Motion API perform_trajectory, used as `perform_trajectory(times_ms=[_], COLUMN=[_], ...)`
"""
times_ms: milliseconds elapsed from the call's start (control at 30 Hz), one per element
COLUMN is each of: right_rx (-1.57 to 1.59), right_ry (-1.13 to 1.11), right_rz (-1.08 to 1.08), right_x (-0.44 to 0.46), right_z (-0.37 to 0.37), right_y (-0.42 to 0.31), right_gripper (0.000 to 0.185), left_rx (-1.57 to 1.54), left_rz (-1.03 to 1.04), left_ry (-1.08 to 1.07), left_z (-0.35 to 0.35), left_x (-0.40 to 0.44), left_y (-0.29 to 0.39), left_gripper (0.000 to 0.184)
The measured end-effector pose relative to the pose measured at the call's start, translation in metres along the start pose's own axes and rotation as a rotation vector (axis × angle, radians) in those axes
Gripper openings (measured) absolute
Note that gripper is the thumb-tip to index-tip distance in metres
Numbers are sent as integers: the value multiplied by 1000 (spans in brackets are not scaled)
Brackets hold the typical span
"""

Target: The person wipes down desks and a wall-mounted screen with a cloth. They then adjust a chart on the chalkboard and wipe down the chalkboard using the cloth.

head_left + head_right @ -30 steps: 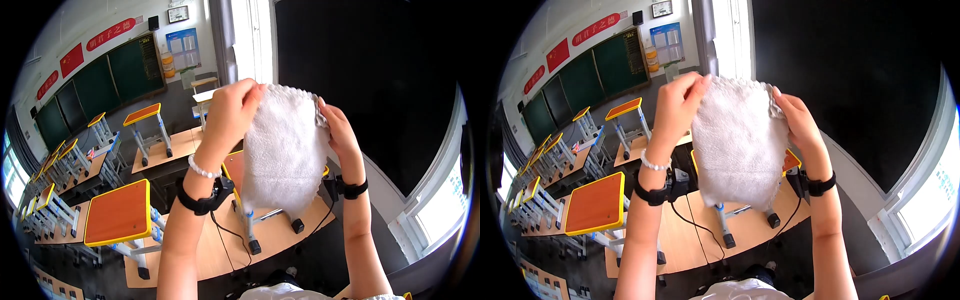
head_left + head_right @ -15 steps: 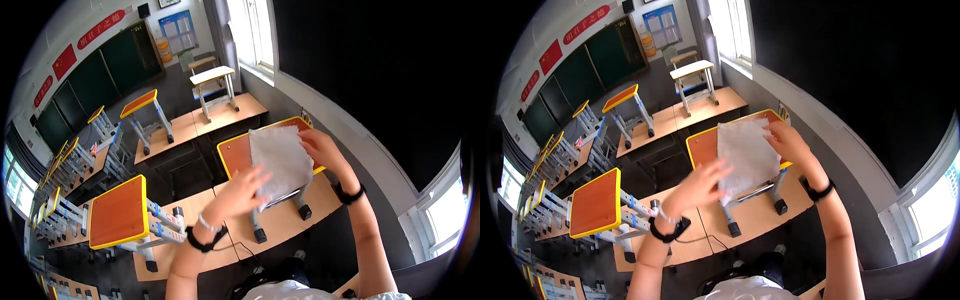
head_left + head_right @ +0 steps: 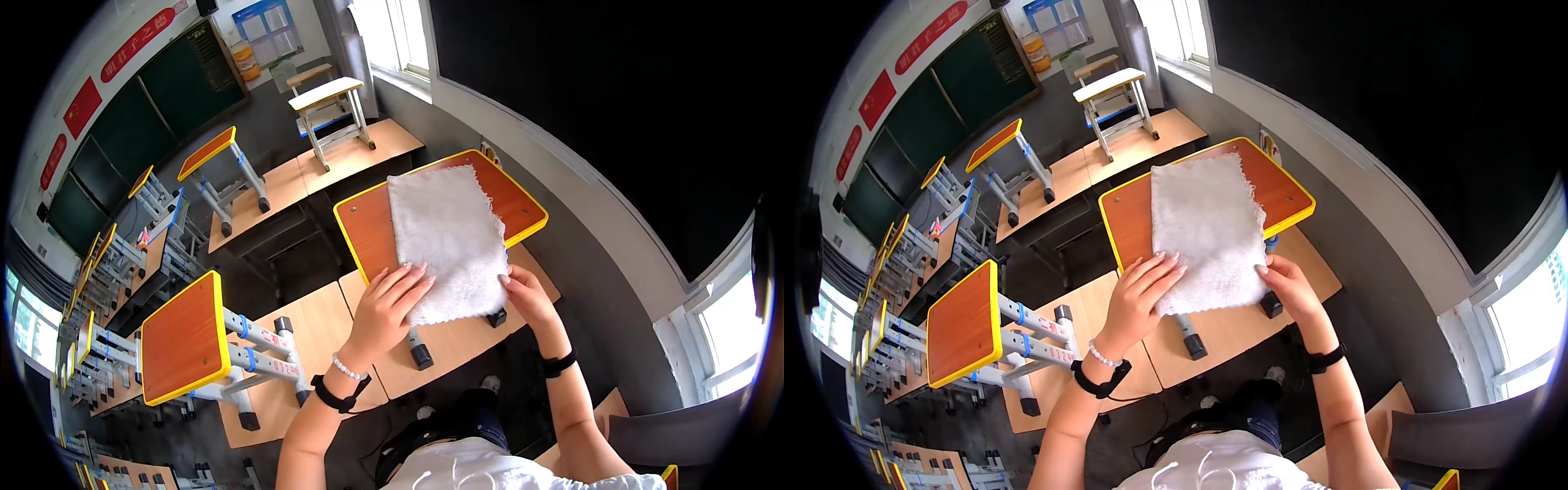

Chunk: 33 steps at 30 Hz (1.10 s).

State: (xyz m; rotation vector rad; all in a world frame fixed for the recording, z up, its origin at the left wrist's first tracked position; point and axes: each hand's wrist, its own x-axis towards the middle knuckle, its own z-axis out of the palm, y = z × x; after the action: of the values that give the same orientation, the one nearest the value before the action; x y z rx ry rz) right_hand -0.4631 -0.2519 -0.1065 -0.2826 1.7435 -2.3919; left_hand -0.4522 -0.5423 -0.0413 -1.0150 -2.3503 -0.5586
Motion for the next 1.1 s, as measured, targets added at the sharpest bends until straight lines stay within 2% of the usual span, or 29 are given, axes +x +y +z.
perform_trajectory(times_ms=[133, 167, 200, 233, 333, 400, 467, 500, 533, 567, 600, 667, 733, 767, 800, 867, 1000, 1100], right_rx=[138, 187, 86, 101, 187, 170, 215, 150, 197, 187, 178, -107, -390, -532, -671, -886, -1129, -1107], right_ry=[-40, -21, 16, 26, 57, 65, 120, 142, 75, 57, 40, 91, 86, 66, 49, -30, -63, -64], right_rz=[45, 19, 49, 35, -9, -117, -132, -135, -134, -129, -118, -155, -266, -346, -419, -540, -837, -921], right_x=[-17, -23, -29, -35, -49, -34, -6, 10, 28, 50, 62, 62, 66, 61, 55, 42, 43, 43], right_z=[20, 25, 19, 23, 39, 42, 45, 38, 33, 26, 21, 18, 13, 6, 3, 5, -1, -5], right_y=[-21, -25, -21, -25, -58, -75, -91, -99, -103, -102, -100, -102, -102, -97, -90, -92, -74, -70], right_gripper=[9, 9, 15, 17, 22, 22, 28, 37, 45, 48, 52, 49, 45, 43, 40, 36, 37, 31], left_rx=[-66, -78, -89, -100, -235, -266, -407, -352, -313, -459, -403, -103, 103, 97, 64, -54, 45, 125], left_rz=[1, 4, 4, 37, -106, -137, -400, -490, -513, -410, -457, -592, -302, -378, -299, -275, -292, -282], left_ry=[-21, -38, -54, -23, -117, 80, 37, 63, 96, 155, 163, -22, -60, -229, -266, -291, -150, -11], left_z=[-14, -20, -27, -34, -46, -43, -48, -42, -42, -35, -32, -32, -34, -38, -41, -36, -15, -3], left_x=[-7, -9, -9, -7, -10, 3, 39, 55, 76, 93, 101, 99, 80, 72, 66, 56, 39, 32], left_y=[8, 13, 18, 22, 23, 17, 9, -8, -18, -34, -42, -57, -54, -44, -30, -7, 16, 31], left_gripper=[49, 49, 48, 42, 47, 31, 18, 15, 19, 27, 42, 51, 50, 49, 46, 45, 41, 36])
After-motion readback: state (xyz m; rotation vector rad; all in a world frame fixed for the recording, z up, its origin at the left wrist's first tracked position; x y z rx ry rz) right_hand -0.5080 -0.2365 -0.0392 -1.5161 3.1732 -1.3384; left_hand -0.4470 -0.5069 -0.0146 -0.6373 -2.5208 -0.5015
